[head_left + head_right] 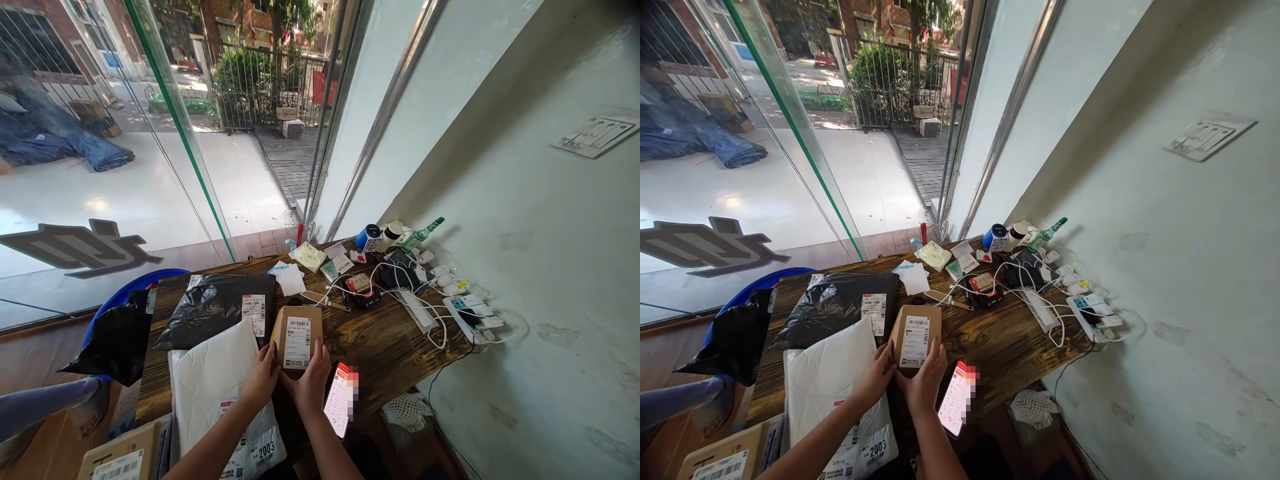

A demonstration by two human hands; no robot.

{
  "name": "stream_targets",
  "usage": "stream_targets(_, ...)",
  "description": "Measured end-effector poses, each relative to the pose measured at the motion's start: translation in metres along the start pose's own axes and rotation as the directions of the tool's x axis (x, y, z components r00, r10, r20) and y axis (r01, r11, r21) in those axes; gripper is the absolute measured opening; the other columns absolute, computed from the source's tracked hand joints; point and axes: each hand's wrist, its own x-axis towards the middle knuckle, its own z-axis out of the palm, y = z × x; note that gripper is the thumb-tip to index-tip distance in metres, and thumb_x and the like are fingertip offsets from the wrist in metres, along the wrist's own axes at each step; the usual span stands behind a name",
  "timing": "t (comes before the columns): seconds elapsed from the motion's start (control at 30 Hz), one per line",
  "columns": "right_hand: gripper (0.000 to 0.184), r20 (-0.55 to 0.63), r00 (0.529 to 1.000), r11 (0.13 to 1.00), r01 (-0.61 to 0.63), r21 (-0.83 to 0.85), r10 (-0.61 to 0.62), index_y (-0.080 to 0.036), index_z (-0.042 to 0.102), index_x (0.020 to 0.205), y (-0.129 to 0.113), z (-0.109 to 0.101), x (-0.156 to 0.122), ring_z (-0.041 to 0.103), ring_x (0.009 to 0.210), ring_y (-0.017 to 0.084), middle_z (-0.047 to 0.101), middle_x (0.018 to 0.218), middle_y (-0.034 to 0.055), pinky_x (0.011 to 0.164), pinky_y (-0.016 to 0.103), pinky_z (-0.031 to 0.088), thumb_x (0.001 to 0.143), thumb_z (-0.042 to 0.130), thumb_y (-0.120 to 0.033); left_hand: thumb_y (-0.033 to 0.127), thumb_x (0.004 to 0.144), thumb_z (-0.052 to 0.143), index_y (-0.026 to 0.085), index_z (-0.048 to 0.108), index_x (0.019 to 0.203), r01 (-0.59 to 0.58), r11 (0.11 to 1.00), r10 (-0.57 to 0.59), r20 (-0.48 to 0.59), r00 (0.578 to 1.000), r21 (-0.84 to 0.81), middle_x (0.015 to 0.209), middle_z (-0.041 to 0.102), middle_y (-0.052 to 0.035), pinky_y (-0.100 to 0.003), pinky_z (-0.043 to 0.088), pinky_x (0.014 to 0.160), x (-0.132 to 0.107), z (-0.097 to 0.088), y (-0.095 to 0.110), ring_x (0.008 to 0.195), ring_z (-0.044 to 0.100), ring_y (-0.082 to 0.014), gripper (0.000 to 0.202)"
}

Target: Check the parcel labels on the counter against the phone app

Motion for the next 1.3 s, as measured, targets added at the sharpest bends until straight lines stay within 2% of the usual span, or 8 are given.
stream_targets(0.4, 0.107, -0.011, 0.999, 0.999, 0.05, -0.001, -0.05, -0.006, 0.018, 0.144, 0.004, 0.001, 0.0, 0.035, 0.125, 0.043, 0.035, 0.134, 0.0314, 0.095, 0.059, 0.038, 0.07, 0.059, -0.071, 0.021, 0.083, 0.043, 0.009, 0.033, 0.143, -0.012, 1.0, 0.012, -0.016, 1.0, -0.014, 0.146, 0.041, -0.015, -0.037, 0.037, 0.111, -0.003, -0.007, 0.004, 0.134, 0.041, -0.0245, 0.062)
stream_targets(0.6, 0.078, 0.071, 0.984, 0.985, 0.157, 0.076, -0.162, -0.016, 0.027, 0.143, 0.006, -0.026, -0.016, 0.038, 0.128, 0.034, 0.039, 0.137, 0.0218, 0.098, 0.052, 0.043, 0.082, 0.059, -0.052, 0.036, 0.089, 0.041, 0.019, 0.045, 0.134, -0.092, 0.994, 0.104, -0.312, 0.945, 0.052, 0.131, 0.053, -0.0104, -0.044, 0.043, 0.106, -0.057, -0.018, -0.025, 0.123, 0.049, -0.0254, 0.048)
stream_targets(0.67, 0.064, 0.183, 0.935, 0.947, 0.275, 0.167, -0.303, -0.02, 0.034, 0.14, 0.01, -0.034, -0.029, 0.046, 0.122, 0.027, 0.047, 0.131, 0.0159, 0.097, 0.045, 0.047, 0.086, 0.057, -0.043, 0.033, 0.089, 0.041, 0.018, 0.053, 0.127, -0.047, 0.992, 0.084, -0.328, 0.941, 0.121, 0.124, 0.057, -0.0114, -0.046, 0.047, 0.101, -0.082, -0.019, -0.053, 0.115, 0.054, -0.0265, 0.043)
stream_targets(0.77, 0.067, 0.406, 0.797, 0.886, 0.333, 0.322, -0.447, -0.022, 0.035, 0.141, 0.018, -0.037, -0.052, 0.052, 0.117, 0.024, 0.054, 0.125, 0.0121, 0.099, 0.041, 0.049, 0.083, 0.061, -0.044, 0.026, 0.087, 0.043, 0.012, 0.055, 0.125, 0.05, 0.974, 0.0, -0.219, 0.976, 0.221, 0.125, 0.056, -0.0145, -0.044, 0.044, 0.105, -0.118, -0.021, -0.089, 0.118, 0.053, -0.0271, 0.043)
stream_targets(0.9, 0.077, 0.7, 0.647, 0.951, 0.152, 0.27, -0.302, -0.02, 0.035, 0.143, 0.025, -0.022, -0.084, 0.048, 0.126, 0.027, 0.05, 0.134, 0.0143, 0.105, 0.043, 0.045, 0.077, 0.068, -0.041, 0.016, 0.083, 0.046, 0.014, 0.058, 0.127, 0.075, 0.926, -0.104, 0.058, 0.993, 0.37, 0.143, 0.047, -0.0116, -0.038, 0.035, 0.114, -0.148, -0.031, -0.097, 0.134, 0.041, -0.0258, 0.045)
stream_targets(1.17, 0.067, 0.8, 0.595, 0.993, -0.028, 0.113, -0.074, -0.015, 0.045, 0.136, 0.022, -0.002, -0.098, 0.042, 0.134, 0.03, 0.048, 0.14, 0.0171, 0.111, 0.045, 0.036, 0.073, 0.065, -0.023, -0.002, 0.077, 0.039, 0.016, 0.061, 0.123, -0.066, 0.9, -0.017, 0.186, 0.982, 0.431, 0.153, 0.031, -0.0128, -0.037, 0.035, 0.114, -0.161, -0.037, -0.086, 0.141, 0.029, -0.025, 0.054)
stream_targets(1.23, 0.07, 0.813, 0.58, 0.993, -0.064, 0.101, -0.045, -0.013, 0.044, 0.136, 0.02, -0.003, -0.094, 0.039, 0.135, 0.03, 0.047, 0.14, 0.0187, 0.112, 0.044, 0.034, 0.07, 0.067, -0.022, 0.005, 0.082, 0.042, 0.017, 0.062, 0.123, -0.077, 0.921, 0.025, 0.139, 0.99, 0.382, 0.149, 0.039, -0.0128, -0.039, 0.037, 0.113, -0.165, -0.041, -0.096, 0.138, 0.036, -0.0262, 0.047)
stream_targets(1.3, 0.073, 0.818, 0.575, 0.99, -0.102, 0.098, -0.022, -0.011, 0.044, 0.136, 0.018, -0.005, -0.092, 0.038, 0.136, 0.031, 0.047, 0.14, 0.0195, 0.112, 0.044, 0.034, 0.068, 0.068, -0.021, 0.017, 0.087, 0.043, 0.021, 0.061, 0.123, -0.074, 0.939, 0.092, -0.038, 0.995, 0.335, 0.142, 0.048, -0.0115, -0.042, 0.041, 0.11, -0.172, -0.048, -0.107, 0.131, 0.045, -0.0266, 0.04)
